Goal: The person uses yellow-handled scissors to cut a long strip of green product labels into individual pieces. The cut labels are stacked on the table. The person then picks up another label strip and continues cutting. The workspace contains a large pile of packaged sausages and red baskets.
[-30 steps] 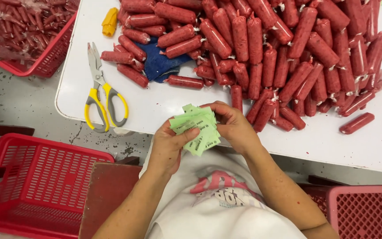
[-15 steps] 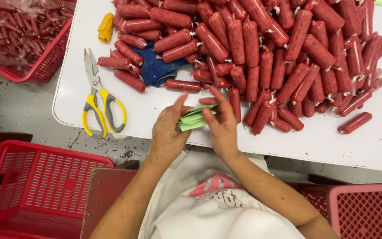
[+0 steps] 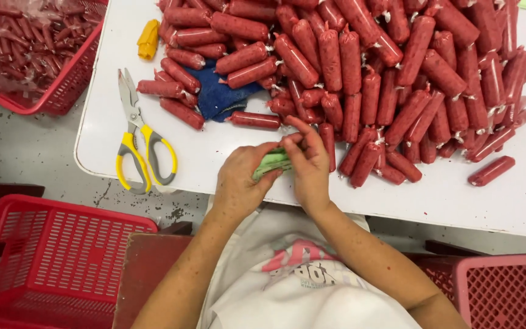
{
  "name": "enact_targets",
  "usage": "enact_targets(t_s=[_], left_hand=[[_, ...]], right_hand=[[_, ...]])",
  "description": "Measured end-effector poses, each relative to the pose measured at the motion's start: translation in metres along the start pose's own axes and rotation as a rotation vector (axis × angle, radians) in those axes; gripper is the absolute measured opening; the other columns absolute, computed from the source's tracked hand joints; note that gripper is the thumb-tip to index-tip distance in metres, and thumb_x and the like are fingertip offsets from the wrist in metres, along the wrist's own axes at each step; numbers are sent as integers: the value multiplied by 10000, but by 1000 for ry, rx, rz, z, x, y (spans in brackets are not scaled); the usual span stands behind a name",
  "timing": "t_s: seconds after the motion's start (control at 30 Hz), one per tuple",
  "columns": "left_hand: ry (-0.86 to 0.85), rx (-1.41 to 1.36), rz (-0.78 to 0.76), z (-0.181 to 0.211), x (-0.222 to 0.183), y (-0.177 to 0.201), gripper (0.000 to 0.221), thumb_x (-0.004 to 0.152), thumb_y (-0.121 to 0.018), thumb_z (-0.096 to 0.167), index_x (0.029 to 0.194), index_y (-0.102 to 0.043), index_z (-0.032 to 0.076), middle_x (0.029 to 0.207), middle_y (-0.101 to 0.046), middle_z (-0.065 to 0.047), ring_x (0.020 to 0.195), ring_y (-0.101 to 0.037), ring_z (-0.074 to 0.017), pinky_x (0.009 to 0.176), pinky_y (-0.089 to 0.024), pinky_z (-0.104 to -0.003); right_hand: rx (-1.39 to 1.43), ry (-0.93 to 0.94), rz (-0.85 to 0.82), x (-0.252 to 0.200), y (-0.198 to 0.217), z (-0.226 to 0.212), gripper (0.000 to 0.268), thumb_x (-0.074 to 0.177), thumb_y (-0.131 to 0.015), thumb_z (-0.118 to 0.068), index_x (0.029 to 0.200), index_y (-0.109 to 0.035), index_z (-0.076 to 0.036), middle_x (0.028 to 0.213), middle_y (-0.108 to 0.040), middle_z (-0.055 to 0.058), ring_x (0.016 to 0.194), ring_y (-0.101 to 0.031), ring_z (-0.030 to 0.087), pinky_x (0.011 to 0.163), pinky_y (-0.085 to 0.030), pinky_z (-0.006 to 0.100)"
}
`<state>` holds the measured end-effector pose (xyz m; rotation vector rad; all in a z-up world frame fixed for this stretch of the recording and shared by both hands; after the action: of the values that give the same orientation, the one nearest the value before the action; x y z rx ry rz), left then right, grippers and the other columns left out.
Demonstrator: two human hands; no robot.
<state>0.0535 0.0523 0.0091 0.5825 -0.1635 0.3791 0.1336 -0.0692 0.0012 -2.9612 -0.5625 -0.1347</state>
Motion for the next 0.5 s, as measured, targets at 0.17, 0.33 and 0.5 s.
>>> enact_targets(t_s=[0.17,0.33,0.5], left_hand=[[-141,-52,116,-2,-8,-3,258,874,-770,191,1122,-728,134,835,-705,-73,910,-695,-297,840,-553,-410],[-256,-7,175,8,-6,-2,217,914,-726,171,1130,-739,181,868,-692,-14,923,-688,-240,862,-556,-363],[-260,63,91,1,-1,-8,298,872,-762,154,1162,-704,110,895,-686,-90,966,-686,-313,864,-555,-444]], right_hand=[[268,-65,35,-1,17,21,426,1008,-466,-103,1416,-520,6,908,-635,95,865,-678,153,849,-551,271],[-78,238,-38,-13,14,-31,632,970,-556,-438,1399,-541,26,1102,-615,159,1094,-581,252,1069,-436,387],[-431,331,-93,-3,10,-29,397,952,-699,-235,1310,-668,-66,1063,-718,95,1112,-623,248,1109,-409,406]])
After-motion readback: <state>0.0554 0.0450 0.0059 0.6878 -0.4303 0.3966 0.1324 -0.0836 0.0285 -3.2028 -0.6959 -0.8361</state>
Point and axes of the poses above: each hand's wrist, its own x-axis towards the middle knuckle, its own y-axis out of the back of the hand, z = x × y, the point moved 4 cm from there along x, towards the middle knuckle
